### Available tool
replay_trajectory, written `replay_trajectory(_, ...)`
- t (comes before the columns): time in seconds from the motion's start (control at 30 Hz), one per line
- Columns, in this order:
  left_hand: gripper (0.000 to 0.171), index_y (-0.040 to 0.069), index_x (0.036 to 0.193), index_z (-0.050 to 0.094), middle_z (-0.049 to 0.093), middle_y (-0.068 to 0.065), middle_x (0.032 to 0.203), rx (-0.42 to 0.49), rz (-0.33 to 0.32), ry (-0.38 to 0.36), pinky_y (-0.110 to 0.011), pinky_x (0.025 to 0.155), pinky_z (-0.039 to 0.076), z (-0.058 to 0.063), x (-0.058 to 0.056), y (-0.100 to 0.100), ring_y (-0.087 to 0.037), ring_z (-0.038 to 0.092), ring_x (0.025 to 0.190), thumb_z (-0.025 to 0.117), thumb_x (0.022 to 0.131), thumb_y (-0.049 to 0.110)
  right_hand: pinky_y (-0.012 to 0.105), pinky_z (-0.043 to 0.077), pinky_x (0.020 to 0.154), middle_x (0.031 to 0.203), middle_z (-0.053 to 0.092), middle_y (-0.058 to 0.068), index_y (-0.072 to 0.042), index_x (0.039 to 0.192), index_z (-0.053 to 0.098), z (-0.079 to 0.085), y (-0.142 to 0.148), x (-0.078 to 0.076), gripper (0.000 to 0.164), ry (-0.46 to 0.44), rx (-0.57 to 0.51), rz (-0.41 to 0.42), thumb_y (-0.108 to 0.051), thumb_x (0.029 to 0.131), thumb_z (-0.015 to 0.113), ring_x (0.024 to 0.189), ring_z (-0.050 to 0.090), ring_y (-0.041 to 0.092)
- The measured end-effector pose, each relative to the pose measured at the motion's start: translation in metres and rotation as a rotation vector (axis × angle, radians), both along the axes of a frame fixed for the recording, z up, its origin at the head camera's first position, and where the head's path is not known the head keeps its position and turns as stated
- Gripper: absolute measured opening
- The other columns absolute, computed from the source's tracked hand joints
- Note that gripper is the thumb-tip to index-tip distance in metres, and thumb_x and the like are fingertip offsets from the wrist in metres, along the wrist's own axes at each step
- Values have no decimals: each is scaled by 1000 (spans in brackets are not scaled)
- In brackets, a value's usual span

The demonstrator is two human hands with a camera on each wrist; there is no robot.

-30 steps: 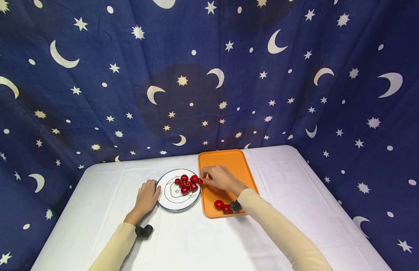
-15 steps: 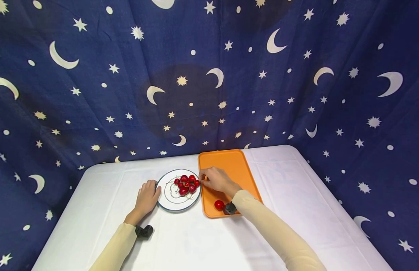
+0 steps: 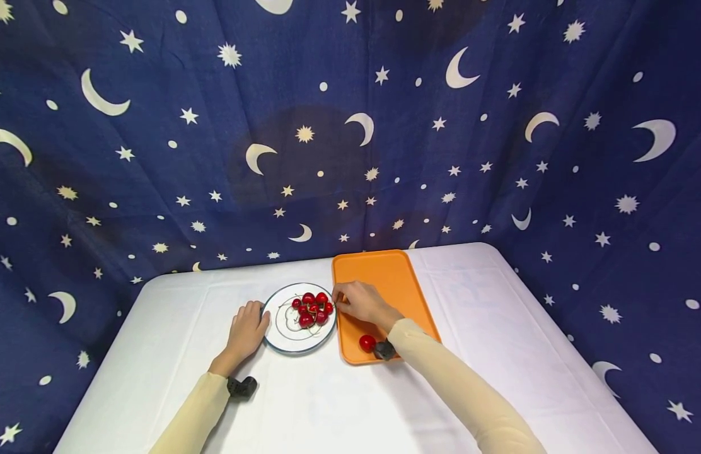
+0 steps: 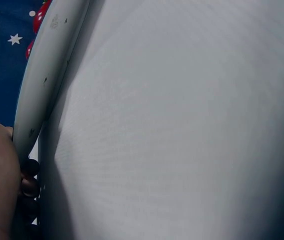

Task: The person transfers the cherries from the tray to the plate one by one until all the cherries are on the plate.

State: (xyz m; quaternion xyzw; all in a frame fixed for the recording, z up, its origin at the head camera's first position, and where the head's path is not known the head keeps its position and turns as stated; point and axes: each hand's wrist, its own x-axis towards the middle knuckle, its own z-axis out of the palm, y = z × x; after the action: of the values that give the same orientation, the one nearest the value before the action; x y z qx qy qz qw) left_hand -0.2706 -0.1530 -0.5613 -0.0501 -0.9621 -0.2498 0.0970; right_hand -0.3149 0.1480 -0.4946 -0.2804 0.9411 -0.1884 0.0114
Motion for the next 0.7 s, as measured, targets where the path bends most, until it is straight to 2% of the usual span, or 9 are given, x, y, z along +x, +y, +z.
replay_trajectory(0.17, 29, -1, 117, 57, 56, -17, 109, 6, -8, 23, -44, 80, 37, -1, 1, -1, -31, 47, 96, 46, 106, 23, 24, 52, 72, 94, 74, -5, -16, 109, 70, 0, 8, 2, 17, 7, 6, 2, -18, 93, 76, 77, 60, 7)
replay_trajectory(0.33, 30, -3, 116, 57, 56, -19, 108, 20, -9, 54, -45, 80, 36, -5, -1, -2, -33, 47, 96, 46, 105, 23, 25, 53, 75, 95, 75, -5, -14, 111, 69, 0, 21, 1, 19, -15, 28, 15, -18, 93, 74, 79, 62, 6)
replay_trajectory(0.53, 32, -2, 118, 57, 56, -20, 111, 30, -2, 45, -47, 82, 37, -5, 0, -2, -34, 48, 98, 45, 106, 25, 23, 50, 75, 90, 71, -7, -16, 105, 70, 6, 35, -1, 11, -114, 64, 78, -19, 95, 73, 76, 56, 5)
replay_trajectory(0.7, 32, -3, 118, 57, 56, -19, 110, 21, -6, 35, -46, 82, 37, -4, 0, -1, -32, 48, 97, 45, 106, 24, 22, 49, 77, 91, 73, -7, -15, 109, 72, 13, 42, 2, 12, -247, 101, 167, -20, 99, 68, 74, 55, 4)
